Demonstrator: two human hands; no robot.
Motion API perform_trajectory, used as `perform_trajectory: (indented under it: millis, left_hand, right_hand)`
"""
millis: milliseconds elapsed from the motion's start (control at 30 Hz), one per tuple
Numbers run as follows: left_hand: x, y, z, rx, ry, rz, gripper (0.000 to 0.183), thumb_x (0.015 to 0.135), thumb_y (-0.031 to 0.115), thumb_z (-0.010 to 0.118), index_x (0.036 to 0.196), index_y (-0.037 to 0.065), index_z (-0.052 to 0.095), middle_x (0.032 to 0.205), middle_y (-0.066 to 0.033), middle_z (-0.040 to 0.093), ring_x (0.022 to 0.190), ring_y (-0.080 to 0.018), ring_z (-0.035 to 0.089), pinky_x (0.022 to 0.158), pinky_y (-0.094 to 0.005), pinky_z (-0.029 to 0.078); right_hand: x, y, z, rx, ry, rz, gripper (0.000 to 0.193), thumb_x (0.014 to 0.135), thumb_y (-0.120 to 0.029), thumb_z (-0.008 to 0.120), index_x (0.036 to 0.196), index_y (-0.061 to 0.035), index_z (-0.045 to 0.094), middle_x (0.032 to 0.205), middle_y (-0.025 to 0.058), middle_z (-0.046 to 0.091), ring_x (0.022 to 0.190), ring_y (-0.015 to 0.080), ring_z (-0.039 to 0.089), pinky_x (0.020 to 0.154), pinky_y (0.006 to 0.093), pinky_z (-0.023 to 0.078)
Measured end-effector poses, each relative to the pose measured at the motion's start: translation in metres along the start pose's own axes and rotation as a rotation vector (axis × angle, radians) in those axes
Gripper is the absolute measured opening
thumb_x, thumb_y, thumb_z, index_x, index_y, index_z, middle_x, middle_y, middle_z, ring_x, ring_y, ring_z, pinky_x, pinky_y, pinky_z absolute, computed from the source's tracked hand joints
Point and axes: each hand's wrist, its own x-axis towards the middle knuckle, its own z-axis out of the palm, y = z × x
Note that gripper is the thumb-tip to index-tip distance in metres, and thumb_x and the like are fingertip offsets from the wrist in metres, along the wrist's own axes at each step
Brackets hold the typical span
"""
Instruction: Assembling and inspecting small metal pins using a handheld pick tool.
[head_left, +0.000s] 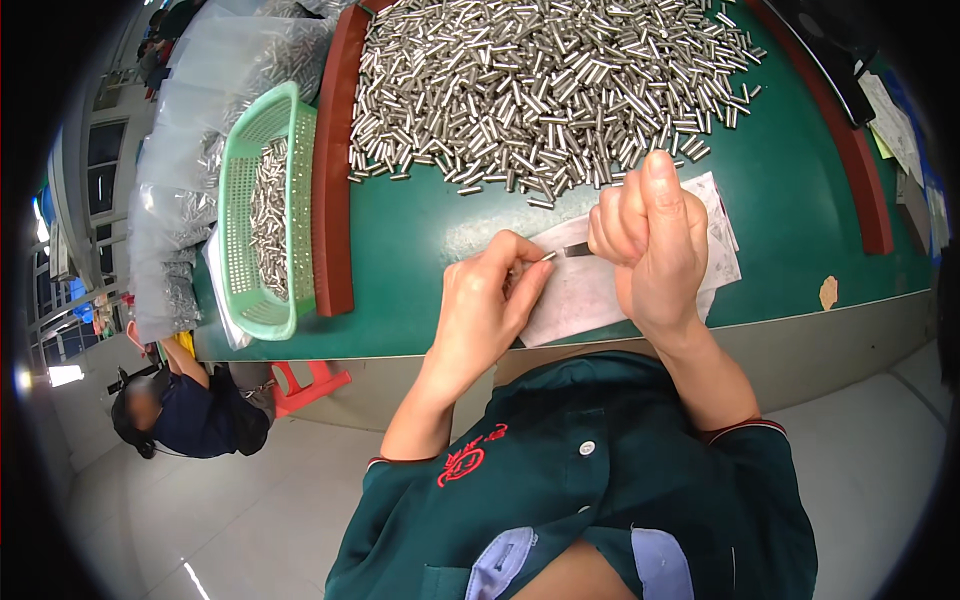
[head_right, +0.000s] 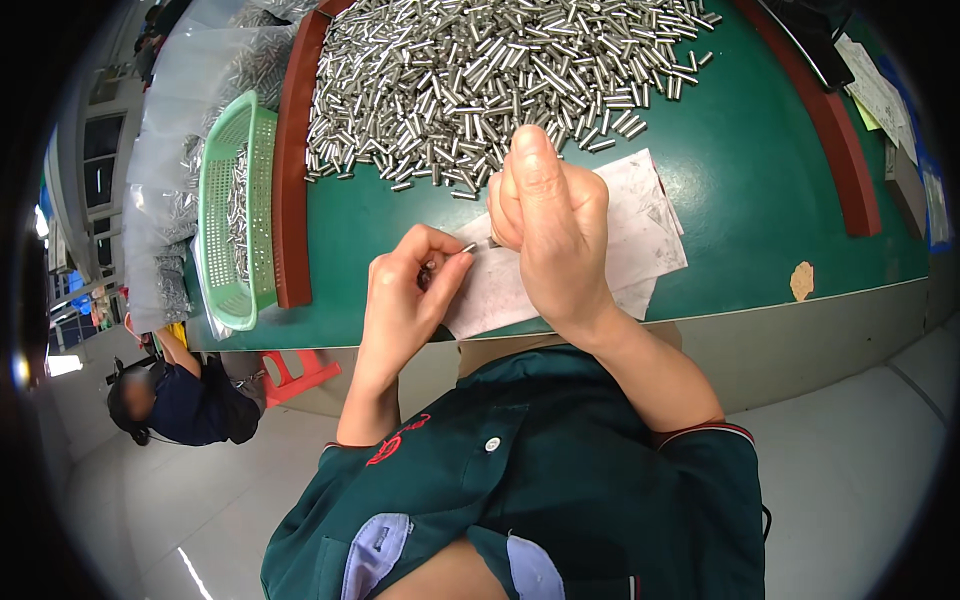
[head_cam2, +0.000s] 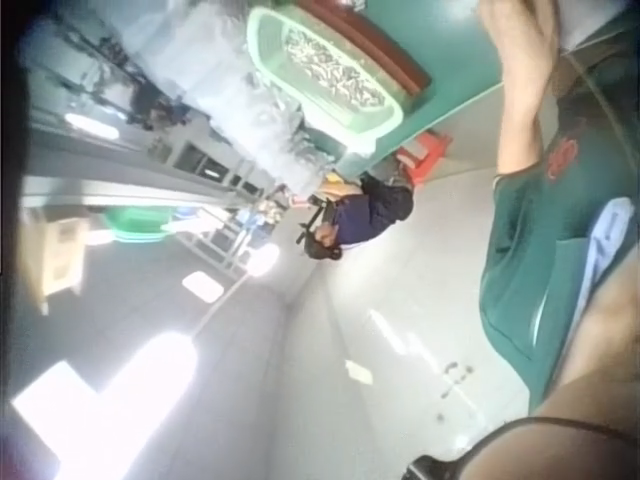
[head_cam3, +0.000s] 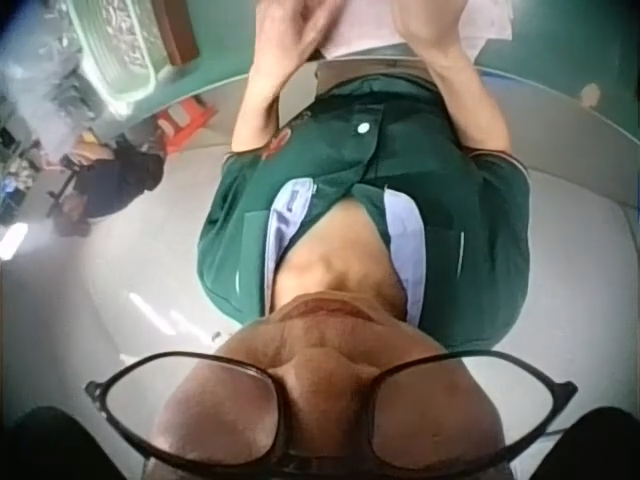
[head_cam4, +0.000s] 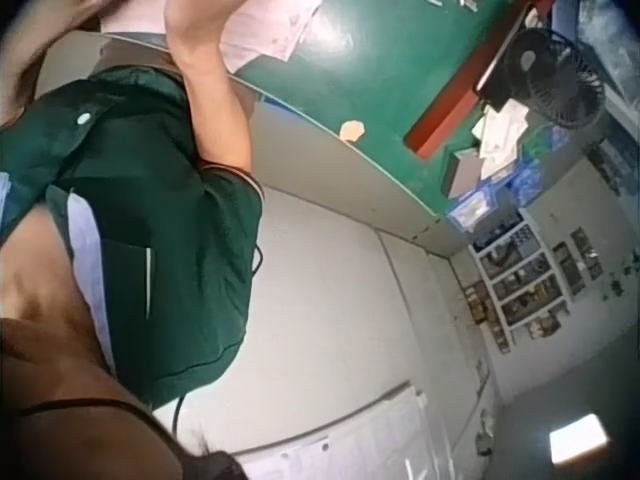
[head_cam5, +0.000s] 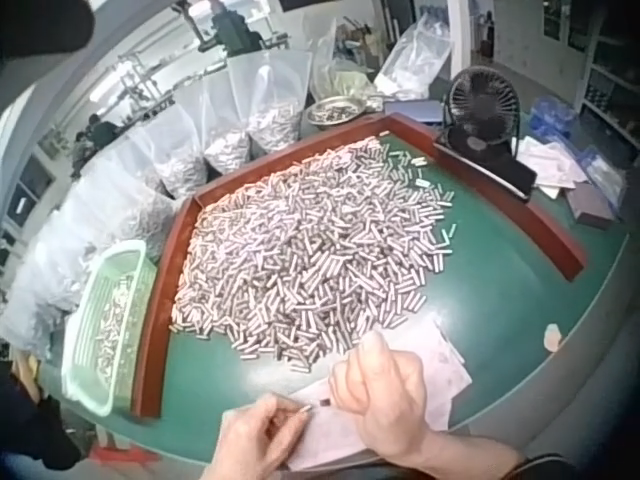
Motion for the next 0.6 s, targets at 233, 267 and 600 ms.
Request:
perform_trajectory:
  millis: [233, 267, 600]
  left_hand:
    - [0.001, -0.009, 0.01, 0.049, 0.087, 0.08, 0.01, 0.069, 0.004, 0.064, 0.069, 0.001, 0.054, 0.05, -0.0085, 0.048, 0.043, -0.0201, 0.046, 0.042, -0.0301, 0.036]
    - [0.001, -0.01, 0.01, 0.048, 0.082, 0.08, 0.01, 0.069, 0.004, 0.064, 0.069, 0.001, 0.054, 0.05, -0.0085, 0.048, 0.043, -0.0201, 0.046, 0.042, -0.0301, 0.036]
    - [-0.001, -0.01, 0.01, 0.042, 0.088, 0.067, 0.007, 0.068, 0.001, 0.064, 0.071, -0.001, 0.058, 0.051, -0.0047, 0.049, 0.043, -0.0086, 0.039, 0.042, -0.0225, 0.033]
  right_hand:
    - [0.0, -0.001, -0.006, 0.127, -0.023, 0.001, 0.045, 0.093, -0.026, 0.028, 0.05, -0.0109, 0.025, 0.043, -0.0032, 0.022, 0.038, 0.0058, 0.016, 0.036, 0.0227, 0.016]
    - [0.001, -0.002, -0.005, 0.121, -0.014, 0.053, 0.046, 0.093, -0.028, 0.027, 0.049, -0.0123, 0.024, 0.04, -0.0025, 0.021, 0.037, 0.0071, 0.013, 0.036, 0.0238, 0.015]
    - [0.0, 0.0, -0.003, 0.096, -0.024, 0.052, 0.046, 0.093, -0.028, 0.027, 0.049, -0.0126, 0.024, 0.04, -0.0026, 0.021, 0.036, 0.0071, 0.013, 0.036, 0.0237, 0.015]
